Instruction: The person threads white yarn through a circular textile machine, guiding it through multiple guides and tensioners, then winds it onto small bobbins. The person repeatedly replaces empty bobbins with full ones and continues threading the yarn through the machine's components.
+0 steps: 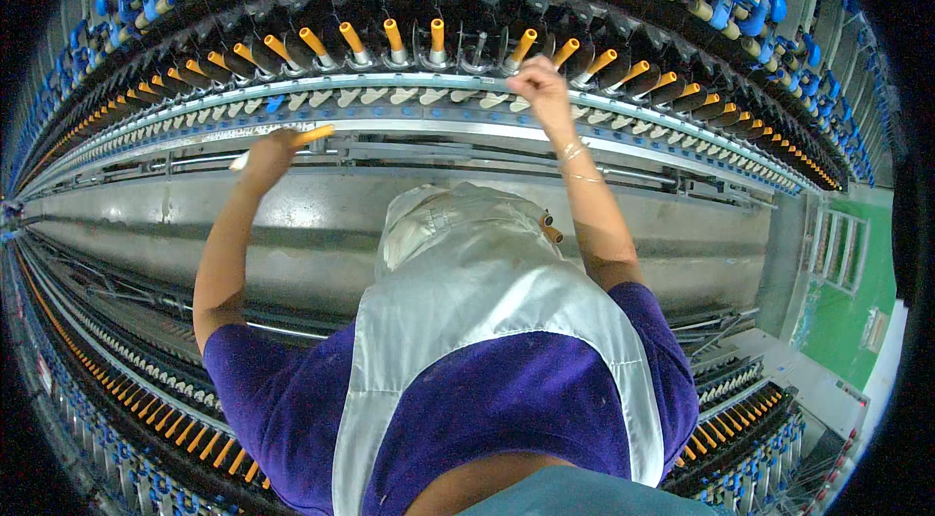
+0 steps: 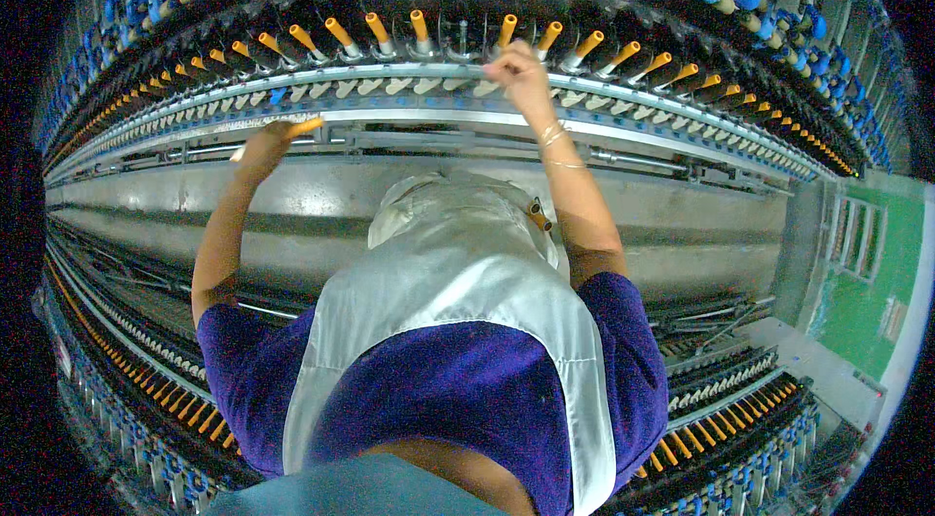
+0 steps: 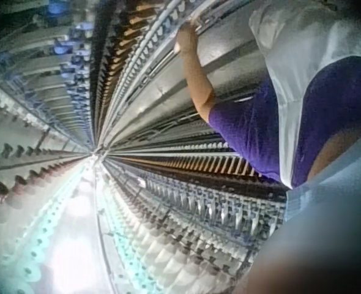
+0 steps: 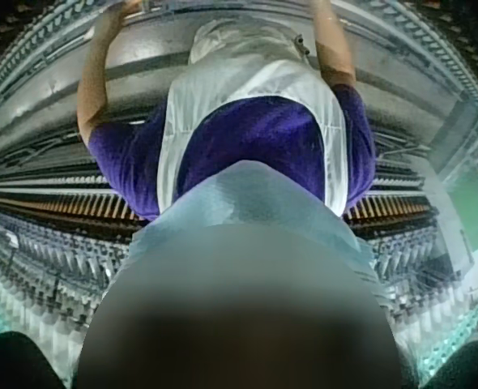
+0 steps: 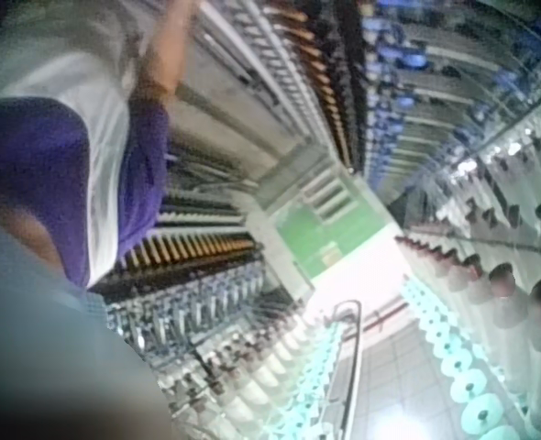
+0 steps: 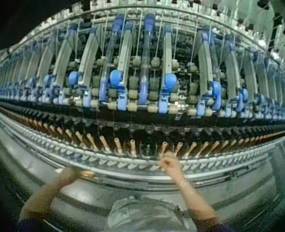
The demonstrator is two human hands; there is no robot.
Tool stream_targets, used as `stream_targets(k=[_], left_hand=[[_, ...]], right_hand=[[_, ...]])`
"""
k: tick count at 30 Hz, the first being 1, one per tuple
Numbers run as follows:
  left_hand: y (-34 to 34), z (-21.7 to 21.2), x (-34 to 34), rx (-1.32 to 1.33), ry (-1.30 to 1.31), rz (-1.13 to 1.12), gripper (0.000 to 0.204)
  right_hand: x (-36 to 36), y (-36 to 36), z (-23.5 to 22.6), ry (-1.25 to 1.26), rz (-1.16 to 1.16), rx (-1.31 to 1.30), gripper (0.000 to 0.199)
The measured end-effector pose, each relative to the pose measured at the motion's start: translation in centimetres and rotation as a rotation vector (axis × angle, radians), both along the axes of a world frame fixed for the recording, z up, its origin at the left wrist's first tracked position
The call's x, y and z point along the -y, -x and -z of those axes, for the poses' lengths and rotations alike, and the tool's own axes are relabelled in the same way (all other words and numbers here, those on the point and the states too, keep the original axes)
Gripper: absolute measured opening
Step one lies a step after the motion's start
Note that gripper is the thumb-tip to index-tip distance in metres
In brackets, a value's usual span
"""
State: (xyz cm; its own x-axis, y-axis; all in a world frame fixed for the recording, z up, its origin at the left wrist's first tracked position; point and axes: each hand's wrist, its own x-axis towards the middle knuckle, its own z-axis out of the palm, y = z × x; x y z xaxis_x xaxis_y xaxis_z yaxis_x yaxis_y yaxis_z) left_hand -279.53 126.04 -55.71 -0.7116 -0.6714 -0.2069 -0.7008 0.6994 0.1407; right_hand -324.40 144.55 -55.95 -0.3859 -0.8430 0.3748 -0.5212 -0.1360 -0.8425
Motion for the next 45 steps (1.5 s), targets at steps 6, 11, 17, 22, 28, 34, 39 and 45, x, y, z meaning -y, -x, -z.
stream_targets(k=[6,11,17,22,28,34,39,45], left_hand=[[-15.4,10.8,4.6,-0.041,0.011,-0.398,0.024],[-9.4,14.2,5.4,-1.381,-0.653,-0.889,0.014],[7.5,-0.2,1.6,-1.442,-0.868,-0.772,0.030],[27.0,-6.1,-8.1,-1.083,-0.820,-0.134,0.028],[34.7,-10.4,-3.2,-1.419,-0.625,-0.014,0.029],[37.0,-3.6,-7.1,-1.311,-0.138,-0.377,0.072],[39.0,2.0,-9.1,-1.184,-0.054,-0.483,0.062],[30.2,11.7,-13.1,-1.034,0.174,-0.177,0.040]], right_hand=[[3.3,-3.0,4.0,-0.387,-0.116,-0.489,0.013],[4.6,-2.0,6.5,-0.228,0.187,-0.741,0.010],[1.6,-1.8,-6.4,0.123,0.354,-0.818,0.003],[-7.7,3.2,-15.4,-0.020,0.589,-0.912,0.009],[-13.8,3.6,-12.3,-0.643,-0.134,-0.625,0.014],[-16.3,5.3,-17.9,-0.435,-0.348,0.508,0.019],[-8.6,3.6,-25.3,0.265,-0.490,0.673,0.019],[-2.8,0.3,-34.1,0.333,-0.787,0.501,0.026]])
